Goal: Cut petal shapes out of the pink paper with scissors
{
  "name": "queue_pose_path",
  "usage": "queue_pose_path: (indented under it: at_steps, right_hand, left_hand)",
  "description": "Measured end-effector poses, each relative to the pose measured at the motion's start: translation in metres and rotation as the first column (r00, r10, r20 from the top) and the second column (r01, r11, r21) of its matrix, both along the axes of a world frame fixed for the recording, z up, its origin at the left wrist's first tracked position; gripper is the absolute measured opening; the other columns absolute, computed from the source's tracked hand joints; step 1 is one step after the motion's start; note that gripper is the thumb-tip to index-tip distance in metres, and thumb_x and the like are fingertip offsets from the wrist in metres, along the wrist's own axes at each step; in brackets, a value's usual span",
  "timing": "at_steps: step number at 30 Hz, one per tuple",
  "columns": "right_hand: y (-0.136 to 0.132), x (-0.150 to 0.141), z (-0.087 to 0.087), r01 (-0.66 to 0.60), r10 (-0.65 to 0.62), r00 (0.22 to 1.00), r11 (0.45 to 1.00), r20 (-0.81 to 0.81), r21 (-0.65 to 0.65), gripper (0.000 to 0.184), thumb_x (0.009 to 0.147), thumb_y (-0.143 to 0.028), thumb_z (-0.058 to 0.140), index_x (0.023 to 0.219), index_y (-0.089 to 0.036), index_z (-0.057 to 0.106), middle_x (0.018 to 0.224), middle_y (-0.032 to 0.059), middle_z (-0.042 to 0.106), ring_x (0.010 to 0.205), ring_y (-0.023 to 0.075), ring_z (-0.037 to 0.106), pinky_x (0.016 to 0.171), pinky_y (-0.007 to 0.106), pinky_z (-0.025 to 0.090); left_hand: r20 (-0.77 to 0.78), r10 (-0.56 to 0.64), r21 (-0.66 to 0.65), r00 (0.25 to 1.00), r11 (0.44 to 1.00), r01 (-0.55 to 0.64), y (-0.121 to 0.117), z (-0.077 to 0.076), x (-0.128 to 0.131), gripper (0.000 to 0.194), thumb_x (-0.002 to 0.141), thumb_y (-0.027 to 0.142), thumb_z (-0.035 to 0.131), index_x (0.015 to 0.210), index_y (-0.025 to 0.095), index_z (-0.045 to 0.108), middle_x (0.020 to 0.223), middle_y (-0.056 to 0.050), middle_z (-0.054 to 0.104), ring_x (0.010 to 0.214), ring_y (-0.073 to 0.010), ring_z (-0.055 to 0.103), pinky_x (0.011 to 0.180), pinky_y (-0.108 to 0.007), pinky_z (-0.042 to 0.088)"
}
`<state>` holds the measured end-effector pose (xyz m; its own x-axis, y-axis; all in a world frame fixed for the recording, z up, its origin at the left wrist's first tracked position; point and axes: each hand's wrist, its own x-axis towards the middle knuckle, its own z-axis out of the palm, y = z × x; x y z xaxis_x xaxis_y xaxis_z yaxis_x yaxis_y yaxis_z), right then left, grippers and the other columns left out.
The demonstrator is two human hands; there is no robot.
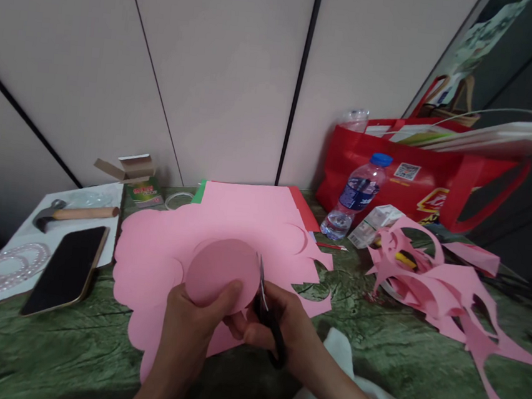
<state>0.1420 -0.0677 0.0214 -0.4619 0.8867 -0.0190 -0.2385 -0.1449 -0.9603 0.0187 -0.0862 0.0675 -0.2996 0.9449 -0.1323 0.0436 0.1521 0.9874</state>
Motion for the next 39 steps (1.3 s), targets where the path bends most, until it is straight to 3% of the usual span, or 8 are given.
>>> queue_pose_path:
  at_steps: [10, 20, 39]
  right_hand:
    - [0.0002, -0.0001, -0.0043, 0.004, -0.005, 0.999, 1.0, 0.044, 0.018, 0.036, 0.056, -0.038, 0.076, 0.07, -0.017, 0.05, 0.054, -0.007, 0.04, 0.047, 0.0075, 0.031, 0.043, 0.021, 0.021]
    - [0.0011, 0.0002, -0.0056, 0.009, -0.01, 0.999, 1.0, 0.05, 0.008, 0.035, 0.056, -0.035, 0.077, 0.069, -0.018, 0.05, 0.05, -0.008, 0.041, 0.045, 0.0075, 0.031, 0.043, 0.021, 0.022]
    - [0.0011, 0.0004, -0.0061, 0.0, 0.0, 0.999, 1.0, 0.043, 0.013, 0.039, 0.053, -0.038, 0.079, 0.072, -0.018, 0.051, 0.05, -0.0094, 0.039, 0.045, 0.0064, 0.028, 0.041, 0.02, 0.021]
  left_hand:
    - [0.008, -0.009, -0.046, 1.0, 0.999, 0.01, 0.0005, -0.0011, -0.0021, 0.037, 0.066, 0.032, 0.064, 0.033, 0.016, 0.058, 0.035, -0.002, 0.058, 0.038, -0.0152, 0.055, 0.049, -0.024, 0.045]
    - [0.02, -0.034, -0.042, 0.999, 0.999, 0.035, 0.0019, -0.0024, -0.0045, 0.044, 0.066, 0.033, 0.065, 0.028, 0.017, 0.048, 0.027, 0.003, 0.045, 0.031, -0.0087, 0.04, 0.043, -0.022, 0.037]
    - [0.018, -0.039, -0.054, 0.999, 0.998, 0.04, 0.0015, -0.0021, -0.005, 0.047, 0.065, 0.034, 0.065, 0.026, 0.019, 0.045, 0.024, 0.003, 0.041, 0.028, -0.008, 0.037, 0.042, -0.023, 0.037]
